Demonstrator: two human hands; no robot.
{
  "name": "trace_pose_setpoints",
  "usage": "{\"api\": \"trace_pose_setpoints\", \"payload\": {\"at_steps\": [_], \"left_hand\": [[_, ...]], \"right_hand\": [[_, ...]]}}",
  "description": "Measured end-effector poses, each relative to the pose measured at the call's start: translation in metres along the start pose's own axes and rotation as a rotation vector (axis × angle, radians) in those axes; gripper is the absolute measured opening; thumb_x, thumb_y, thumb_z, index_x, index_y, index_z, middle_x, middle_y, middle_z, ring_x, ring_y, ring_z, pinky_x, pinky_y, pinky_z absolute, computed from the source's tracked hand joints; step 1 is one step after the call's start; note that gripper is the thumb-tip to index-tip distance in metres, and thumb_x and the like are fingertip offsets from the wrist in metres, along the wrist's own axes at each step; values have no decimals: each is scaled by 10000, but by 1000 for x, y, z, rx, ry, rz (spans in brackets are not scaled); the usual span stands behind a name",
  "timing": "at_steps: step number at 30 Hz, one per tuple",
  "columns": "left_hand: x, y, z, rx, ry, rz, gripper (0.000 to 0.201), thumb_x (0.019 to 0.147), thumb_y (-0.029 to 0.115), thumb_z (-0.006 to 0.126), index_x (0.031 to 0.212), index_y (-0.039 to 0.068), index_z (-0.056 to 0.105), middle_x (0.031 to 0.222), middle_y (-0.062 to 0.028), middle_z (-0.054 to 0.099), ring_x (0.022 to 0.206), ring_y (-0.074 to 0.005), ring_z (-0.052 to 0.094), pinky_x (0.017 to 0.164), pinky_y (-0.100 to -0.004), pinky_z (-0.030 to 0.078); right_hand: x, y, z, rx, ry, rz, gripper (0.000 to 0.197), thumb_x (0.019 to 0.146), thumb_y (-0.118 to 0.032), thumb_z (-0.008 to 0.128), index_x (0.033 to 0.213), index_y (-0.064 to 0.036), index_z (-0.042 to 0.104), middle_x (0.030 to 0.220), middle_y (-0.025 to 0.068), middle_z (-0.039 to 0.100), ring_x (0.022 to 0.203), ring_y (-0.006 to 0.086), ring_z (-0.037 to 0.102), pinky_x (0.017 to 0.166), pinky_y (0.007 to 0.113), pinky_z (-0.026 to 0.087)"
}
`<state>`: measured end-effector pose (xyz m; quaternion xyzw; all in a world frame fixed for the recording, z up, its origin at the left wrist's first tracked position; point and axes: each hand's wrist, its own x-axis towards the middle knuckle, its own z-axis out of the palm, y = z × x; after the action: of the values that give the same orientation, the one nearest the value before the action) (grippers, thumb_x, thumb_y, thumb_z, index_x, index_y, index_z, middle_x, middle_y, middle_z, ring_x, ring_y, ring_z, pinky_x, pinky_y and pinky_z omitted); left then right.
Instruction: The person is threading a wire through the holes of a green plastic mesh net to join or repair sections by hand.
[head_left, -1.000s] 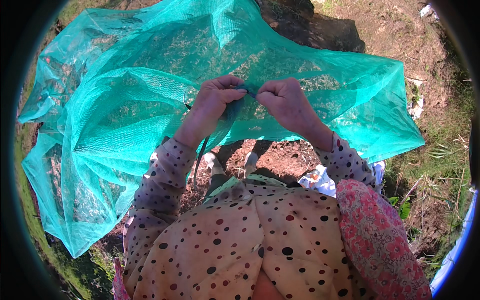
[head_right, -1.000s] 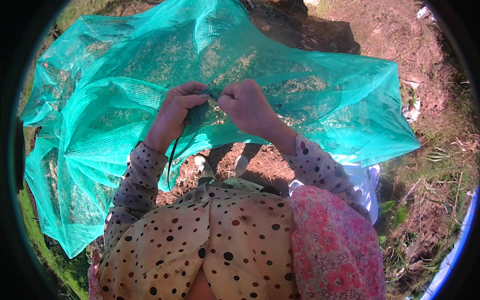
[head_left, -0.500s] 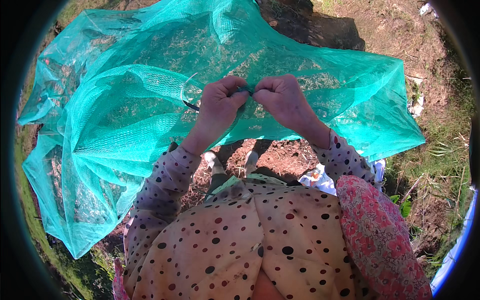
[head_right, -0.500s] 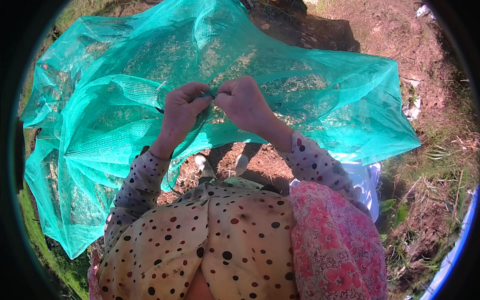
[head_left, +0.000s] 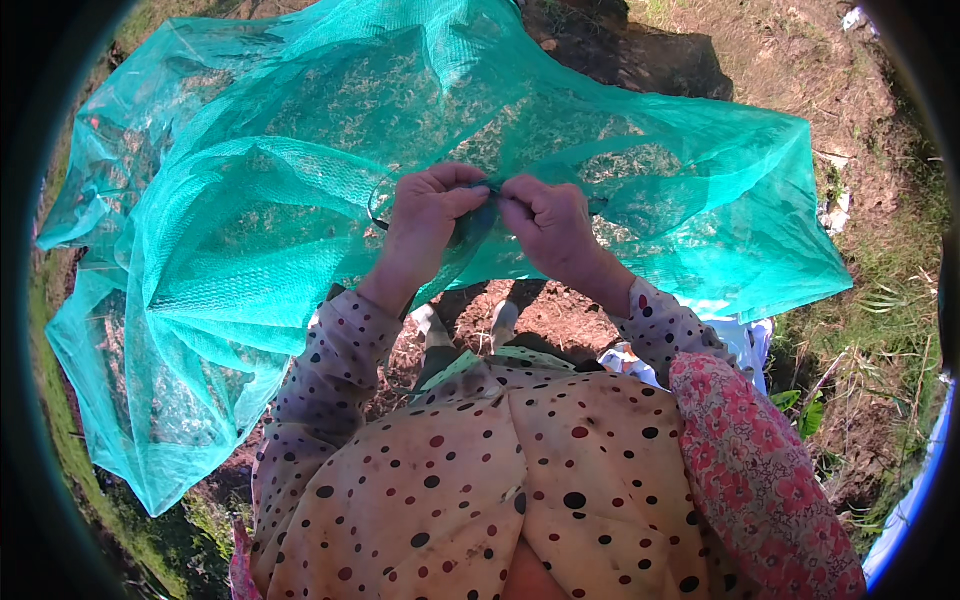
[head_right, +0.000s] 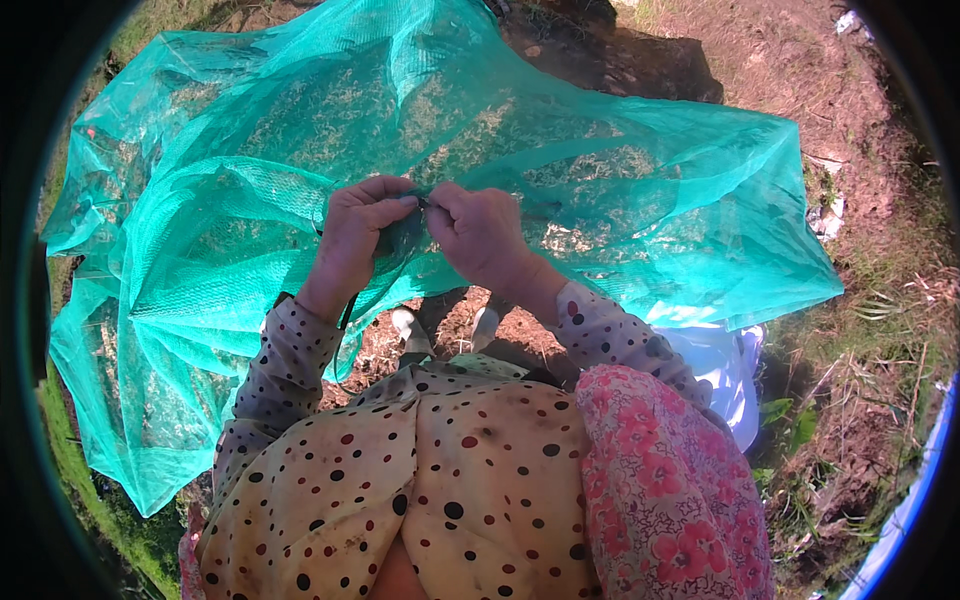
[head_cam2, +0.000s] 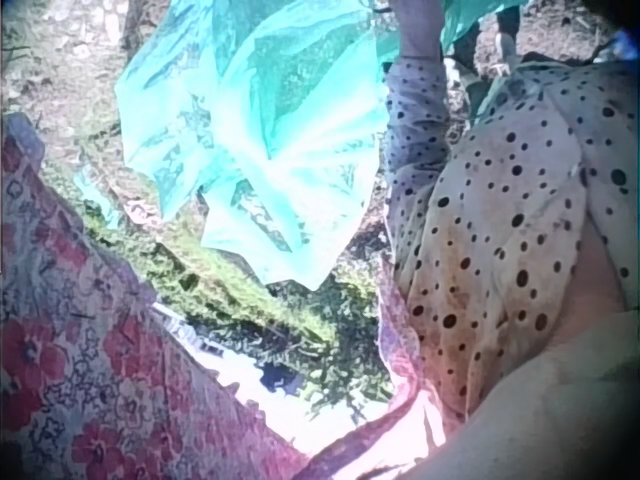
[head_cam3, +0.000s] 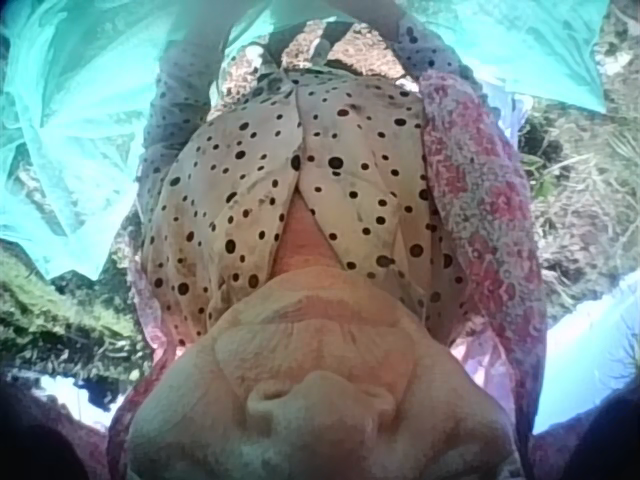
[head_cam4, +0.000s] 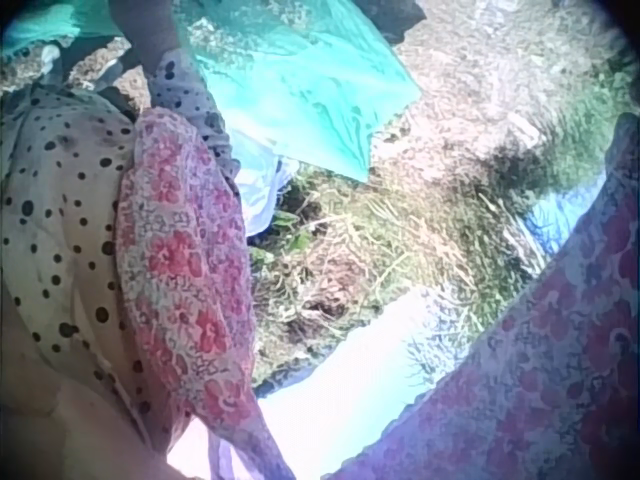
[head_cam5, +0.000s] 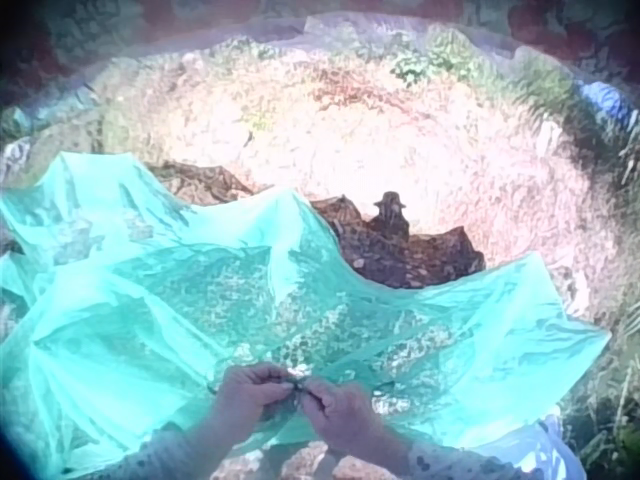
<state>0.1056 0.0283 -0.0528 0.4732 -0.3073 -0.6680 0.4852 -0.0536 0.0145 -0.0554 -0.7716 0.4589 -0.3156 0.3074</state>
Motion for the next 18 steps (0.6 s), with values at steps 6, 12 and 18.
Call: {"api": "trace_pose_setpoints", "payload": {"at_steps": [6, 12, 18], "left_hand": [[-1, 1, -1, 27, -13, -24, 118, 782, 0, 559, 887, -15, 609, 761, -51, 619, 616, -79, 575, 540, -192, 453], [1, 0, 1, 37, -38, 11, 120, 791, -1, 562, 903, -14, 605, 773, -58, 624, 635, -84, 583, 552, -197, 459], [-1, -7, -1, -1, -62, 28, 137, 799, 4, 566, 932, -20, 593, 782, -66, 630, 649, -85, 586, 561, -195, 459]], "right_hand": [[1, -1, -1, 130, -49, 100, 92, 765, -149, 576, 725, -69, 555, 552, 116, 534, 516, 309, 550, 460, 379, 397], [-2, 2, 4, 69, 21, 61, 89, 767, -144, 574, 721, -72, 551, 568, 117, 543, 516, 311, 552, 458, 380, 401], [1, 7, 17, 149, 136, -7, 42, 762, -96, 564, 731, -67, 559, 566, 129, 537, 513, 305, 556, 449, 364, 401]]}}
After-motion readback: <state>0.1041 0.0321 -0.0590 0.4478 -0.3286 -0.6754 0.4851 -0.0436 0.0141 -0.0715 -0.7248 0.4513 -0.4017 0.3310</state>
